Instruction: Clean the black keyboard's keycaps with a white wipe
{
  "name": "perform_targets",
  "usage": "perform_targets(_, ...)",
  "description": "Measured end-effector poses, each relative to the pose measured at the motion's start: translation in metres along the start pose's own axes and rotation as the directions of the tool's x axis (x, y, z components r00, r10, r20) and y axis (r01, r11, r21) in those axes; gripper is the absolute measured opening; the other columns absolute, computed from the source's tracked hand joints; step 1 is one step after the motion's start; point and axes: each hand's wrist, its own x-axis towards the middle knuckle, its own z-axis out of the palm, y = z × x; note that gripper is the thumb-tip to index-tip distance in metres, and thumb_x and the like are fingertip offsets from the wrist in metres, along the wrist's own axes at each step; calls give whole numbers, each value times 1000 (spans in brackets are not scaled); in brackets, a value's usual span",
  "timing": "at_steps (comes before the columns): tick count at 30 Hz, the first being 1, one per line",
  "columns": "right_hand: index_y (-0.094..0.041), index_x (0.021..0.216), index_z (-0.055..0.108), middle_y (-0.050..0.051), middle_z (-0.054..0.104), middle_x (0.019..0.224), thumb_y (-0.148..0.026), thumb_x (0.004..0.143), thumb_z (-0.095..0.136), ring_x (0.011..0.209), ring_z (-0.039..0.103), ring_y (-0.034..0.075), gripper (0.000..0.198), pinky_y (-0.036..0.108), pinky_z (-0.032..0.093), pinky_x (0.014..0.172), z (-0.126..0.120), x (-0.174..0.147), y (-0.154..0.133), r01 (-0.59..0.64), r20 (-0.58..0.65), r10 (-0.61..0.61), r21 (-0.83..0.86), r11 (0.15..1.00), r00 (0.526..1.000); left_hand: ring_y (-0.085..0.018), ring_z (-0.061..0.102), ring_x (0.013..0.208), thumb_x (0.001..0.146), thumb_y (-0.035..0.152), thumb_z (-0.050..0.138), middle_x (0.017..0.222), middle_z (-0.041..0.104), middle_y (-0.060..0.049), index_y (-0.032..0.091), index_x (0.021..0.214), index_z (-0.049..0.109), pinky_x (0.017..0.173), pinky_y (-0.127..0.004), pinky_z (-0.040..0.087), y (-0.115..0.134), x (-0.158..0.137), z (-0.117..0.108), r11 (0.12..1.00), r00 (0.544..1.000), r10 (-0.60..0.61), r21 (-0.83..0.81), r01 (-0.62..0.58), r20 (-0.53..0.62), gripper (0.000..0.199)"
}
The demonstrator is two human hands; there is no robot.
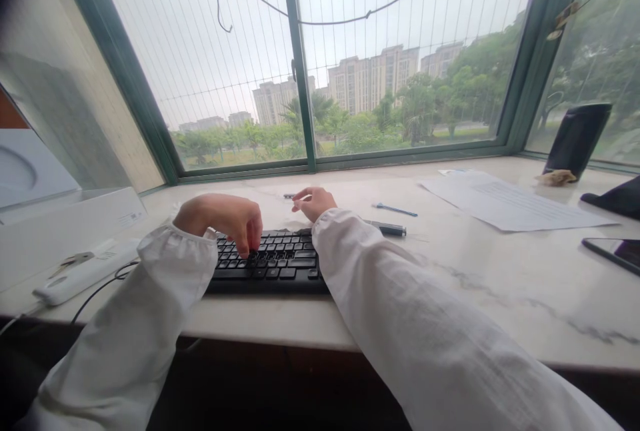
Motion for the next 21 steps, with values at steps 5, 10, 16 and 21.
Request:
perform_targets(5, -21, 88, 72, 0, 75, 79, -23, 77, 67, 83, 67, 16, 12, 29, 46, 79, 0, 0, 0, 13, 5, -13, 4, 1000, 1000, -19, 64, 65, 51, 31, 83, 84, 74, -7, 24, 82, 78, 52, -24, 45, 1, 5, 3, 1000, 1000, -13, 1, 13, -7, 33)
perform_targets(10, -21, 87, 72, 0, 75, 78, -22, 77, 67, 82, 67, 16, 12, 29, 47, 78, 0, -1, -1, 23, 1, -23, 12, 1000, 1000, -20, 64, 66, 47, 32, 85, 81, 74, -7, 24, 78, 78, 55, -25, 47, -1, 7, 5, 1000, 999, 10, -4, -10, -51, 34)
perform_targets(16, -22, 87, 72, -1, 75, 77, -21, 76, 66, 80, 66, 15, 12, 28, 47, 77, 1, 0, 1, 40, 10, -40, 6, 999, 999, -18, 63, 62, 50, 29, 82, 69, 73, -3, 24, 72, 78, 52, -23, 43, 1, 6, 6, 998, 996, 34, 48, -30, -86, 22)
perform_targets(21, -22, 87, 72, 0, 75, 77, -20, 75, 67, 81, 66, 16, 13, 28, 47, 76, 1, 0, 1, 42, 15, -43, 12, 999, 999, -18, 64, 65, 51, 25, 82, 71, 73, -2, 25, 73, 78, 53, -23, 43, 2, 5, 5, 998, 996, 29, 55, -24, -79, 22)
